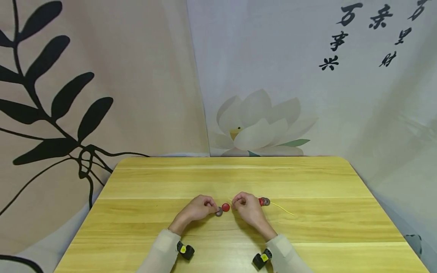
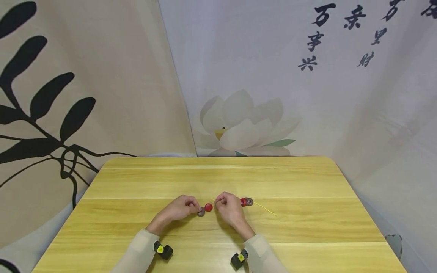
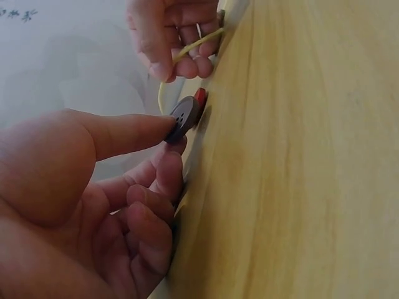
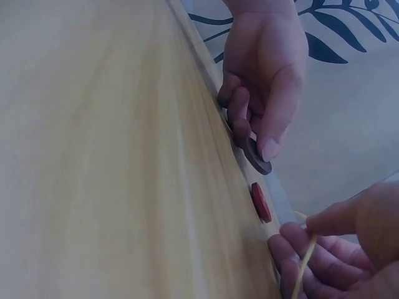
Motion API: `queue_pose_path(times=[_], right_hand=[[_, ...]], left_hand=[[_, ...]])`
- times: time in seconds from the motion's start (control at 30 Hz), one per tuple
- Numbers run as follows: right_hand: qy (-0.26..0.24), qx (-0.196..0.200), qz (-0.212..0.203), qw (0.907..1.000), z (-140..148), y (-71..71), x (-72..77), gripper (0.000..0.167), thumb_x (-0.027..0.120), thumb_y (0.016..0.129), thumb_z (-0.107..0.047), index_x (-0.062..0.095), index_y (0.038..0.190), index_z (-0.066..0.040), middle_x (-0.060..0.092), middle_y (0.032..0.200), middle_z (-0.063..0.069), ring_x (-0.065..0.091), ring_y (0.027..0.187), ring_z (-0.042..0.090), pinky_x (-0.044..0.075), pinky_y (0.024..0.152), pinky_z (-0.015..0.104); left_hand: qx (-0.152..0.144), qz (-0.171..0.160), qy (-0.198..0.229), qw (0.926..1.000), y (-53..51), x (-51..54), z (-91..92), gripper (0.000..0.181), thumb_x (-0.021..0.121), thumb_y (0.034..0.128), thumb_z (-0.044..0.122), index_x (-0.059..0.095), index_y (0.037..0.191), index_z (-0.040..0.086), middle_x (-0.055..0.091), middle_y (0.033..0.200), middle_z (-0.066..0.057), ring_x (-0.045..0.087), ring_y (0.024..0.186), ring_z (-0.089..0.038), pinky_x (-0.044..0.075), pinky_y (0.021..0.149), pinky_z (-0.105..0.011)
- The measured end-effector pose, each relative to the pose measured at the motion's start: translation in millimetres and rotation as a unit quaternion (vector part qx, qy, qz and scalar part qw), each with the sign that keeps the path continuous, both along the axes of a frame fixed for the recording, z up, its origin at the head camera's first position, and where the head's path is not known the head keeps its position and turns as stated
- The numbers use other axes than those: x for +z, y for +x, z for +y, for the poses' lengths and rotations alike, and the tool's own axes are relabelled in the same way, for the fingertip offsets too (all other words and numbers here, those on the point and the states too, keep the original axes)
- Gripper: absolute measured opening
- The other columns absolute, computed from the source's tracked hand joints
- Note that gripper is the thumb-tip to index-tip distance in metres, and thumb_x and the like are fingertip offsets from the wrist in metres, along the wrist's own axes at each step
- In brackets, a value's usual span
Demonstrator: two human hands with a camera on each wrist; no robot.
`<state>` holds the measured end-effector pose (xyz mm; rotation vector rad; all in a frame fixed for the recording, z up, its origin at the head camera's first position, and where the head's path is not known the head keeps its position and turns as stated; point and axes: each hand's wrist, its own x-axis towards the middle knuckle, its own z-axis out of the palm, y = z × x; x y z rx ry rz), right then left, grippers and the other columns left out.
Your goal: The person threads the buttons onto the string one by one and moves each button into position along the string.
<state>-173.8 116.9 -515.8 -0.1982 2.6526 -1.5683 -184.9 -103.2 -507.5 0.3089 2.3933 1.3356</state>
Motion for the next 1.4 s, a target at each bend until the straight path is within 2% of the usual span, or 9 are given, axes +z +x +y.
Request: queue_pose_path(times=[0.1, 0.33, 0.77, 1.1, 1.4], right_hand=[[-0.004, 0.002, -0.004, 1.0, 0.8, 0.3, -0.3, 0.012, 0.061, 0.09, 0.001, 0.067, 0.084, -0.009, 0.069, 0.074, 0.003, 0.063, 0.071, 0.013, 0.049, 0.068, 0.031], [-0.028, 0.019, -0.005, 0.9994, 2.5, 2.6, 0.8, 0.009, 0.061, 0.092, 0.001, 0.067, 0.088, -0.005, 0.07, 0.078, 0.008, 0.066, 0.073, 0.017, 0.045, 0.055, 0.025], [-0.055, 0.023, 0.013, 0.9982, 2.0, 4.3, 5.7, 0.008, 0.06, 0.092, 0.003, 0.066, 0.091, -0.002, 0.069, 0.081, 0.015, 0.068, 0.076, 0.028, 0.05, 0.063, 0.024], [-0.059, 0.006, 0.013, 0.9982, 2.8, 4.2, 14.4, 0.009, 0.06, 0.092, 0.002, 0.067, 0.092, -0.003, 0.069, 0.082, 0.011, 0.068, 0.078, 0.029, 0.052, 0.064, 0.026], [-0.044, -0.011, 0.023, 0.9987, 7.0, 4.4, 18.7, 0.01, 0.062, 0.091, 0.0, 0.068, 0.09, -0.008, 0.068, 0.08, 0.002, 0.065, 0.076, 0.019, 0.051, 0.067, 0.027]], left_hand=[[0.002, -0.007, 0.003, 1.0, 0.0, -0.2, 0.3, 0.013, 0.069, 0.0915, 0.022, 0.071, 0.087, 0.01, 0.058, 0.075, 0.001, 0.046, 0.065, -0.012, 0.038, 0.06, -0.027], [0.019, -0.003, 0.008, 0.9998, 0.4, -0.1, 1.1, 0.013, 0.069, 0.0907, 0.02, 0.071, 0.087, 0.008, 0.057, 0.076, 0.001, 0.046, 0.066, -0.014, 0.037, 0.061, -0.029], [0.028, 0.001, 0.014, 0.9995, 0.2, 8.2, 2.9, 0.012, 0.067, 0.0919, 0.017, 0.071, 0.088, 0.007, 0.057, 0.076, -0.001, 0.046, 0.066, -0.015, 0.036, 0.059, -0.027], [0.052, 0.005, 0.025, 0.9983, -1.0, 12.3, 2.4, 0.011, 0.066, 0.0923, 0.016, 0.072, 0.089, 0.007, 0.055, 0.077, -0.001, 0.046, 0.067, -0.014, 0.037, 0.058, -0.025], [0.077, 0.009, 0.044, 0.996, -1.7, 15.1, 5.8, 0.011, 0.065, 0.0924, 0.015, 0.071, 0.093, 0.006, 0.05, 0.073, 0.002, 0.043, 0.06, -0.011, 0.034, 0.052, -0.021]])
